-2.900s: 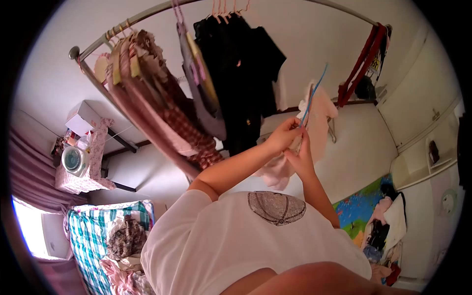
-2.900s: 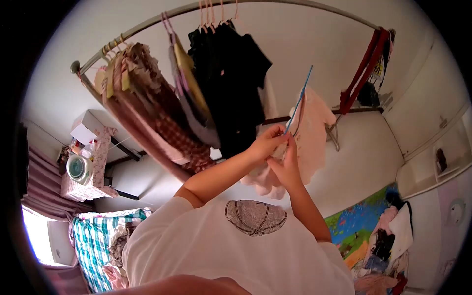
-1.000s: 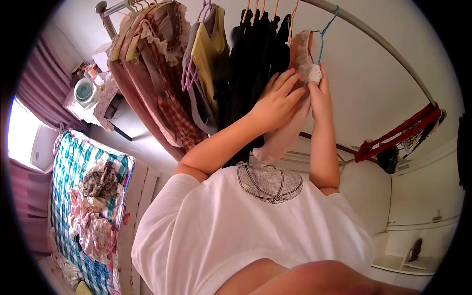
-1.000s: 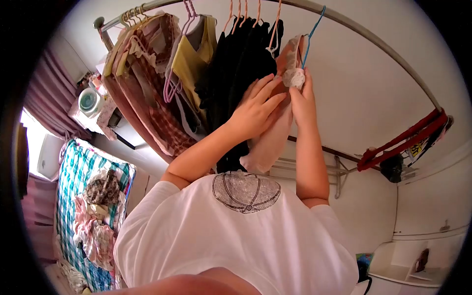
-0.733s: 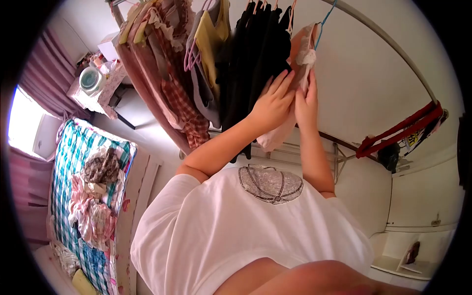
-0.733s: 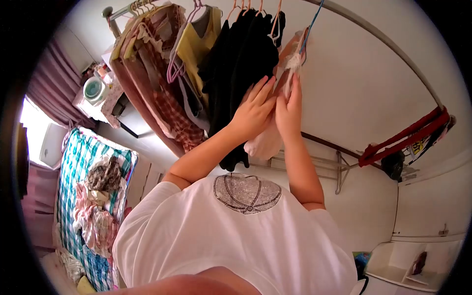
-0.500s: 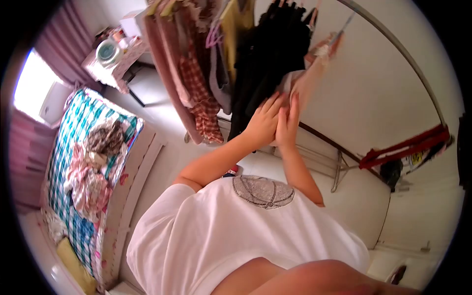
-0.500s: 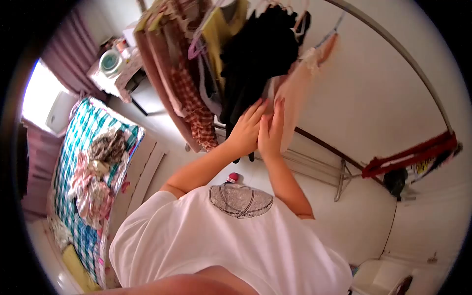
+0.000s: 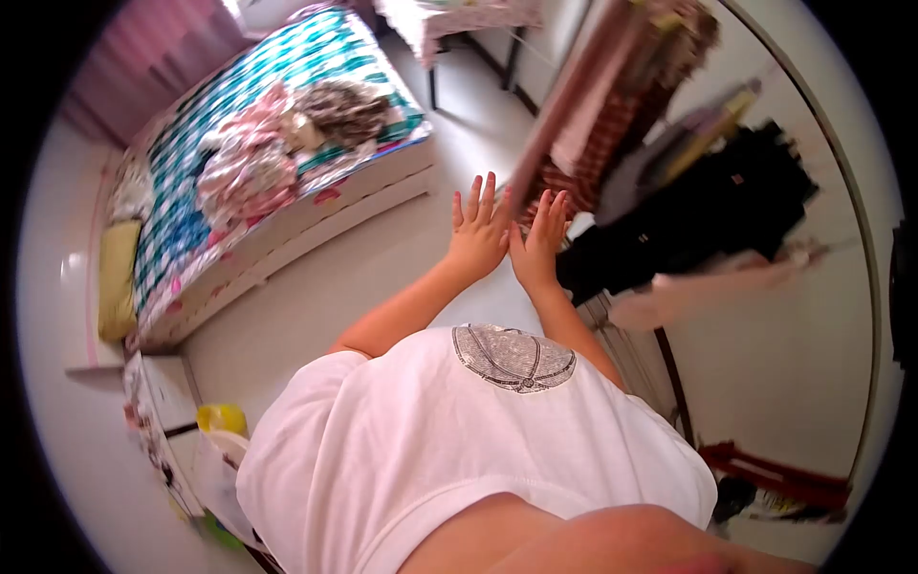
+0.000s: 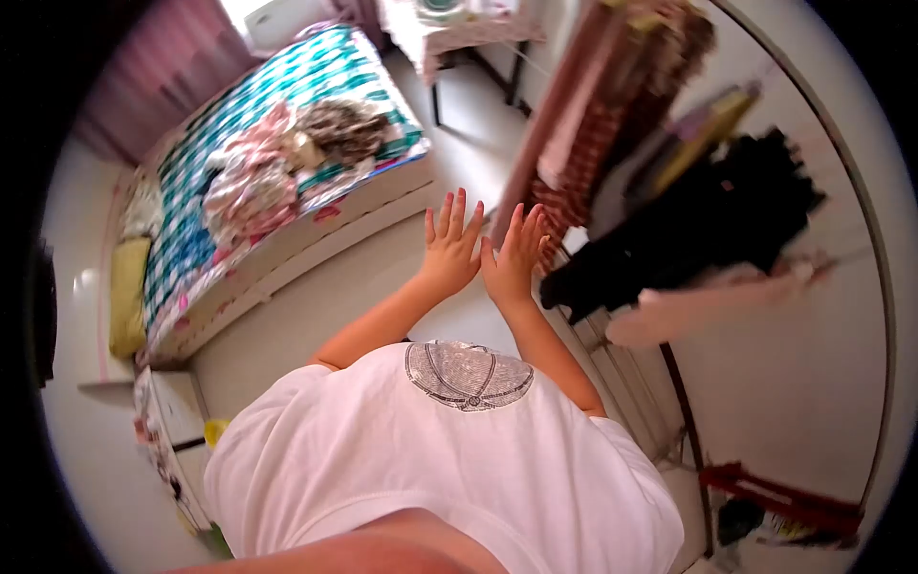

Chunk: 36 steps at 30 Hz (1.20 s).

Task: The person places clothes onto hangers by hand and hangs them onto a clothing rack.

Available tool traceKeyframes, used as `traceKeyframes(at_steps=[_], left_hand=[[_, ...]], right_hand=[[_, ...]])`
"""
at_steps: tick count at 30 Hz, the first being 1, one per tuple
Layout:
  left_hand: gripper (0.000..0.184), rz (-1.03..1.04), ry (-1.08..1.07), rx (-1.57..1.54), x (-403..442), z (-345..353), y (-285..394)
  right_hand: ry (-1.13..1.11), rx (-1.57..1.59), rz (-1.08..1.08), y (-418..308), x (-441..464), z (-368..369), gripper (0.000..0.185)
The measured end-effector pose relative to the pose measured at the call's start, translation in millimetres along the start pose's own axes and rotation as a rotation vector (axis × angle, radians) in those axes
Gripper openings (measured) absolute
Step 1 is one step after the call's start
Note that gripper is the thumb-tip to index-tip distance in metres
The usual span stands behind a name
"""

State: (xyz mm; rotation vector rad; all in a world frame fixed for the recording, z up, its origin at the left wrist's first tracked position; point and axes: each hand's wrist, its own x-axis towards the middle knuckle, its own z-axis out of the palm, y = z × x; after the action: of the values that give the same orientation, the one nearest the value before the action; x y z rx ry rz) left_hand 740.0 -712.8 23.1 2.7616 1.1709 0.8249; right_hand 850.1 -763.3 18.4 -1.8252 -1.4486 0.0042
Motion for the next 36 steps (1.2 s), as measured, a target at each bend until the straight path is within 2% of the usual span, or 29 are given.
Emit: traceKeyframes(at_steps=[5,13,19,30,36], left_hand=[[0.072,-0.22,0.072,0.092,-23,-35,-106],[0.082,-0.481,0.133,0.237,-72,-115,-293],[0.086,-0.665,0.105,0.346,-106,-152,-392],[0.085,-0.904,0.051,0.344,-130,-137,-495],[0.084,-0.985,0.025,0.349,-103,-105,-587]], right_hand=[[-0.15,0.032,-0.123,-66,35,86,0.081],[-0.326,0.152,-0.427,-210,71,251,0.084],[-0.463,0.182,-0.497,-290,81,333,0.084],[-0.65,0.186,-0.55,-331,112,448,0.086],[-0.73,0.082,-0.502,-334,168,532,0.086]])
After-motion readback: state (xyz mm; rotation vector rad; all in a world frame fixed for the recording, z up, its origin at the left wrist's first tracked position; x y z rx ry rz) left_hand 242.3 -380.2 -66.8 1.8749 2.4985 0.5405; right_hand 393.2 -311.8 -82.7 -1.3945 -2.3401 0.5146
